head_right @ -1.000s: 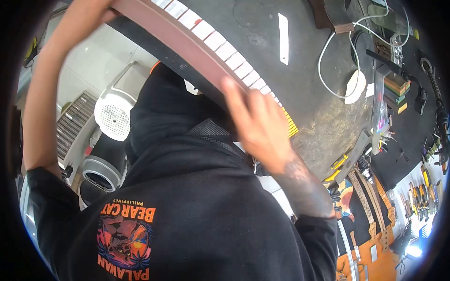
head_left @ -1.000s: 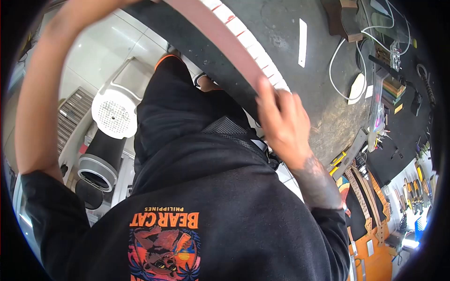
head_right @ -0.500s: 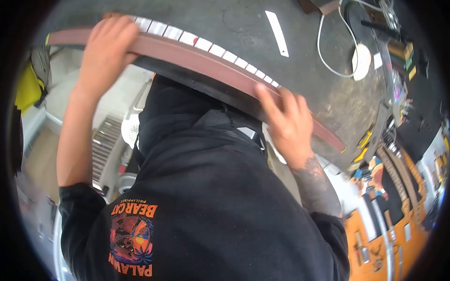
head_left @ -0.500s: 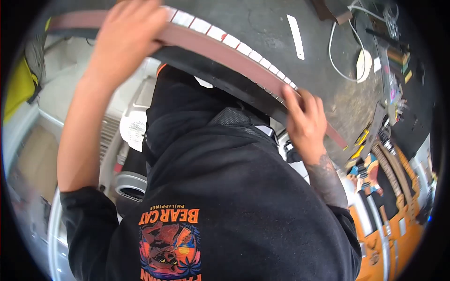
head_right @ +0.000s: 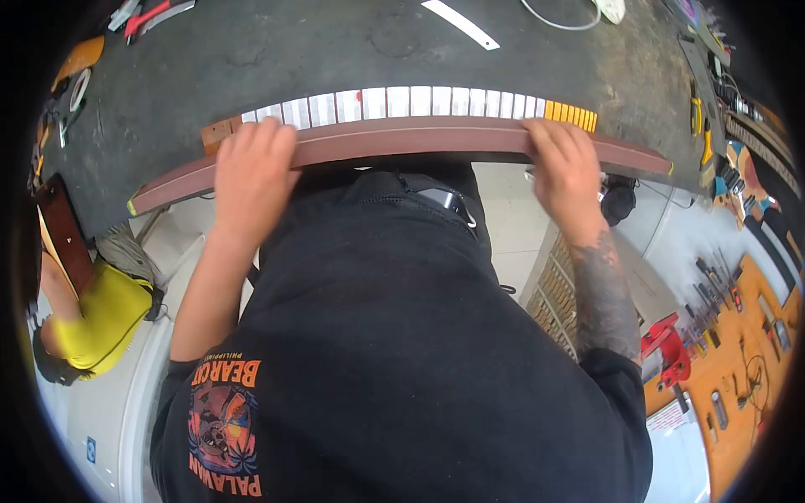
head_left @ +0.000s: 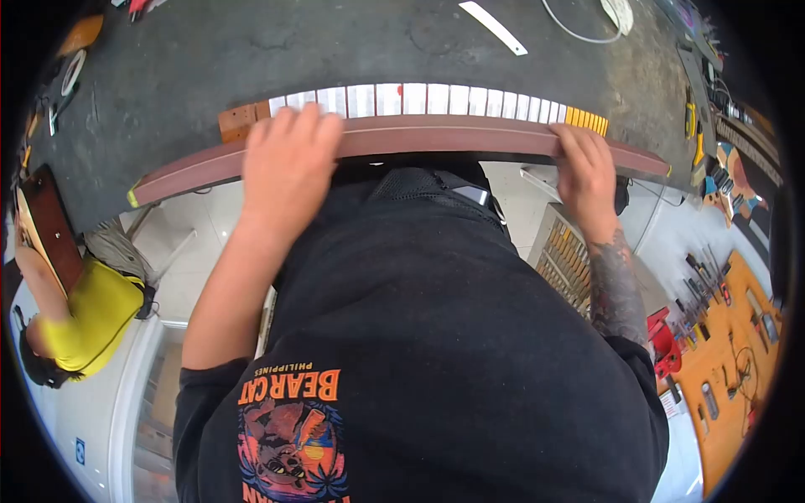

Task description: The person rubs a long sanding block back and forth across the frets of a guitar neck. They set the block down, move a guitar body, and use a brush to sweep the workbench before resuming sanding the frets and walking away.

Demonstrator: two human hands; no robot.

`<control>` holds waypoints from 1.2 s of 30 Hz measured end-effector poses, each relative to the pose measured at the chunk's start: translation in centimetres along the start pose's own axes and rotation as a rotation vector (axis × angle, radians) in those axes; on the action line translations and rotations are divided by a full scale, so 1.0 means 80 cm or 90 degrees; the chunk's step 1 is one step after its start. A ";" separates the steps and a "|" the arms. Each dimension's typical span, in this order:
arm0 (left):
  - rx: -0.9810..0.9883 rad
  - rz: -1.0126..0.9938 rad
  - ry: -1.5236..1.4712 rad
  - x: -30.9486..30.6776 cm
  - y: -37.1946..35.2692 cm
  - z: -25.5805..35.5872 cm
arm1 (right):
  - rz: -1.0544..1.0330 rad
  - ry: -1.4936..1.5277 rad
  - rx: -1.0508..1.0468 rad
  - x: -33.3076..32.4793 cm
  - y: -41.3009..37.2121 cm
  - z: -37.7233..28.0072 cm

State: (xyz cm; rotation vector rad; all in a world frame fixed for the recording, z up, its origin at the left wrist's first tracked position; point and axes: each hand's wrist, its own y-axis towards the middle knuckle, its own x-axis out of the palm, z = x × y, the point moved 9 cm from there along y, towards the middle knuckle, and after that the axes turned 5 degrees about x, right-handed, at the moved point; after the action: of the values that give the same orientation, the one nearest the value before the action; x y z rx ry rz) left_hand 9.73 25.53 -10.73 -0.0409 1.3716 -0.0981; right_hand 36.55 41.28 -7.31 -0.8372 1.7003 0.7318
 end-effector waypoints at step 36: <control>-0.030 -0.044 0.050 -0.018 -0.068 -0.127 | 0.009 0.081 0.026 0.040 0.054 -0.116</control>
State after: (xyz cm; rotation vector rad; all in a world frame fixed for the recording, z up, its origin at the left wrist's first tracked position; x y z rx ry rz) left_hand -0.78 20.52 -10.83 -0.1251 1.4509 -0.1271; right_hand 27.38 35.69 -7.69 -0.8593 1.8299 0.6621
